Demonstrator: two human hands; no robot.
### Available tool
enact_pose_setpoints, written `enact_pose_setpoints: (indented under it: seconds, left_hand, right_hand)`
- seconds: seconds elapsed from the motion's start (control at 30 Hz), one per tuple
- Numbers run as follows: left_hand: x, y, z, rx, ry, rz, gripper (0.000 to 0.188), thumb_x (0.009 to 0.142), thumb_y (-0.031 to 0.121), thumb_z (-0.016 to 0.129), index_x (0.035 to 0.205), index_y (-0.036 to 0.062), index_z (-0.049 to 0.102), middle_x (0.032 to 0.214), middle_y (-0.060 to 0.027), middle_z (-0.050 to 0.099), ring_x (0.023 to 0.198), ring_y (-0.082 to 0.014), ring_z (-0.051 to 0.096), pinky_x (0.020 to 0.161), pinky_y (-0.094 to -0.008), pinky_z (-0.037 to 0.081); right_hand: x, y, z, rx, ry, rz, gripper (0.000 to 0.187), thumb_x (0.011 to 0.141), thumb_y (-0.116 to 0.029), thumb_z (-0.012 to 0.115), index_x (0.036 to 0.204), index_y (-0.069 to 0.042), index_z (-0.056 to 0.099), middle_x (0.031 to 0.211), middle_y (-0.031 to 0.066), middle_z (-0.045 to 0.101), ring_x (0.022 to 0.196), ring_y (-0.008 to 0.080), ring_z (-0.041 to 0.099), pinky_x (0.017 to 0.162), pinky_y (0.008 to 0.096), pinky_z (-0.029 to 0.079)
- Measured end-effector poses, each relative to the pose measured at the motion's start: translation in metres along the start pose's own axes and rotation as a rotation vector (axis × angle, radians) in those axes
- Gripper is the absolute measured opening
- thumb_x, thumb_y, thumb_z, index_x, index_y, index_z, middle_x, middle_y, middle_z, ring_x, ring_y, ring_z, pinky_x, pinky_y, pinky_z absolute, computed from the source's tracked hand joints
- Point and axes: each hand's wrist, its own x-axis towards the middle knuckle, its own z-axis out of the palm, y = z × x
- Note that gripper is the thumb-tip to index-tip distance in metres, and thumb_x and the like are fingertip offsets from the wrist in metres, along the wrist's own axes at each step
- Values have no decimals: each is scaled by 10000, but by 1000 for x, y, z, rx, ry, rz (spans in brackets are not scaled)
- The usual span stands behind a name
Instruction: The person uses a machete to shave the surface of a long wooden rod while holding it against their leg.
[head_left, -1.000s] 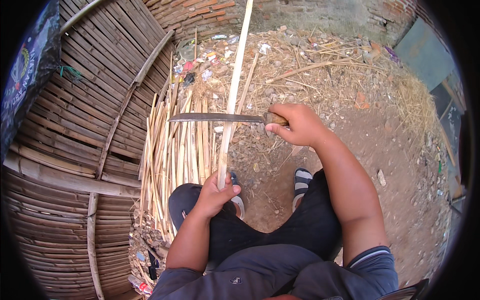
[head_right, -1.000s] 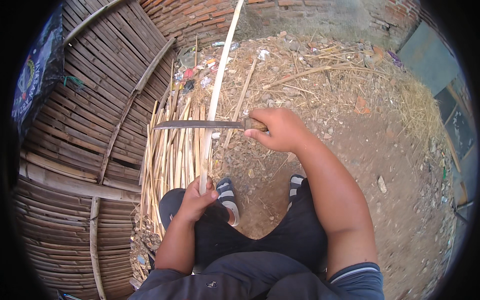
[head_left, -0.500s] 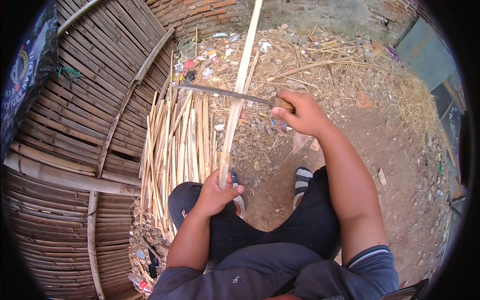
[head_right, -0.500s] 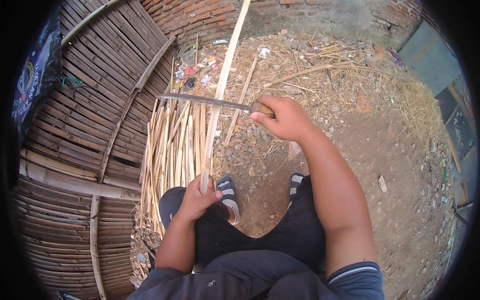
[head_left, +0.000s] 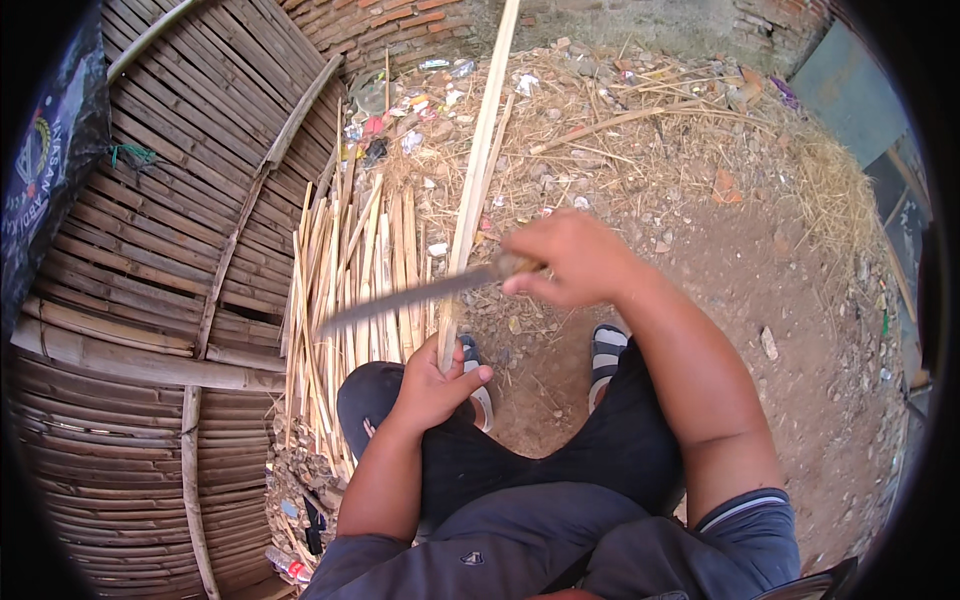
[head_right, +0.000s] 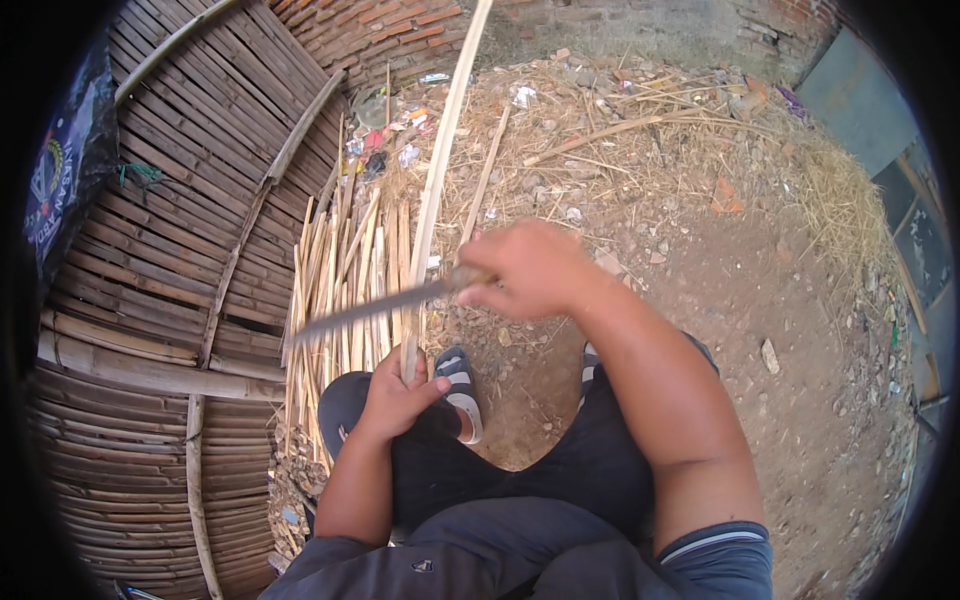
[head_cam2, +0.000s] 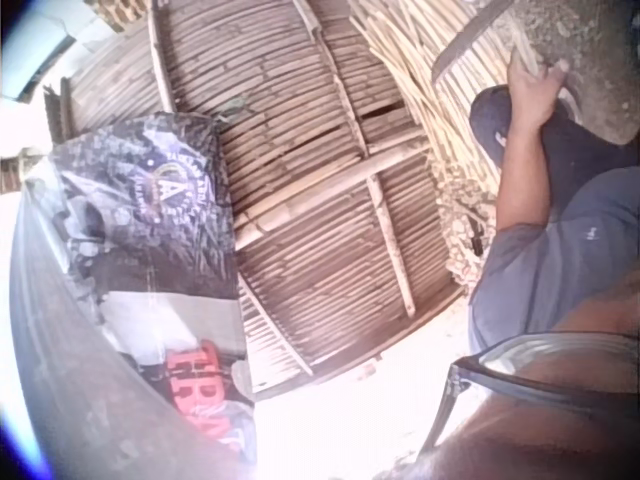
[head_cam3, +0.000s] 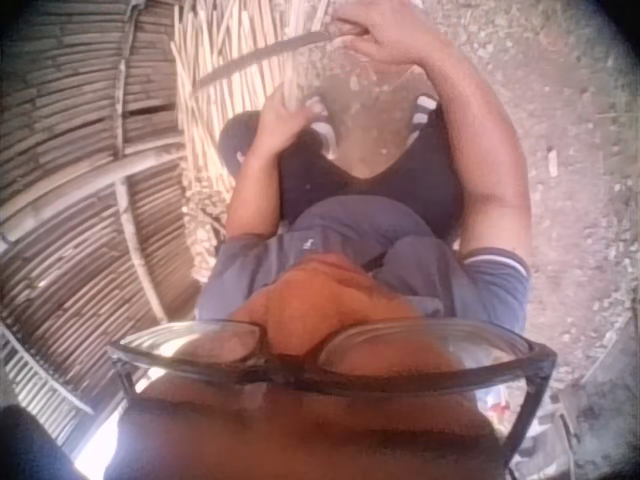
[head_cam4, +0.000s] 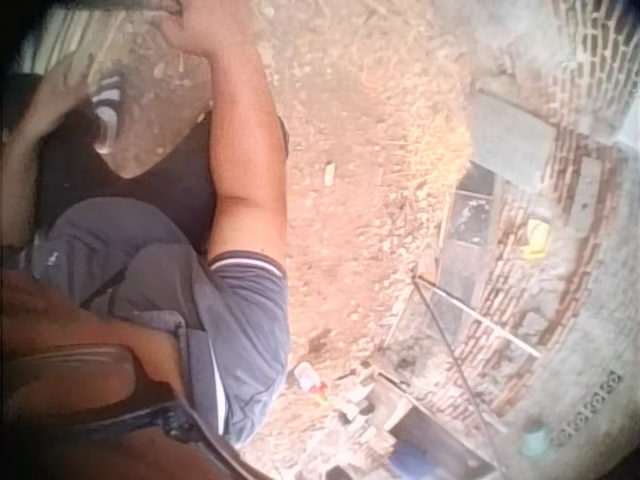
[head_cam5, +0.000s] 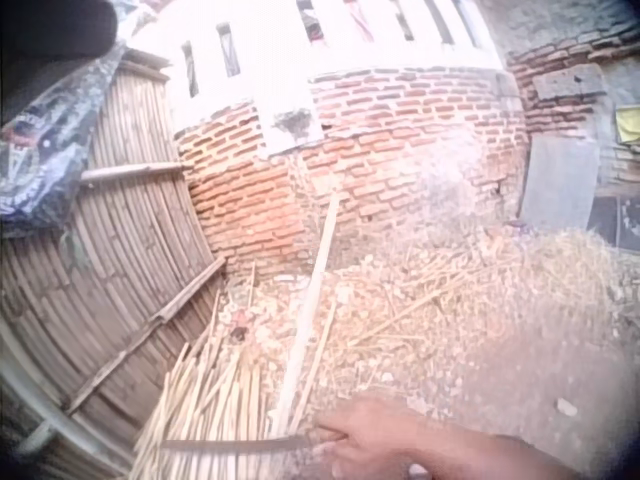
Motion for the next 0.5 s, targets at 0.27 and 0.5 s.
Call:
enact_pose_setpoints:
  seconds: [0.27, 0.5]
  left_hand:
    - [-1, -7, -1, 17, -48, 2, 380, 847, 122, 893, 1003, 97, 548, 901, 86, 493, 798, -14, 454, 703, -196, 403]
    - [1, -1, 4, -49, -19, 52, 369, 851, 111, 884, 989, 113, 542, 875, 79, 498, 774, -17, 435, 676, -188, 368]
  right_hand:
    - [-15, 52, -27, 65, 290, 434, 428, 965, -501, 678, 1124, -106, 717, 905, 158, 736, 842, 352, 722, 762, 450, 573]
    - [-6, 2, 4, 4, -23, 73, 342, 934, -440, 725, 1010, -108, 692, 808, 112, 676, 770, 339, 689, 708, 446, 539]
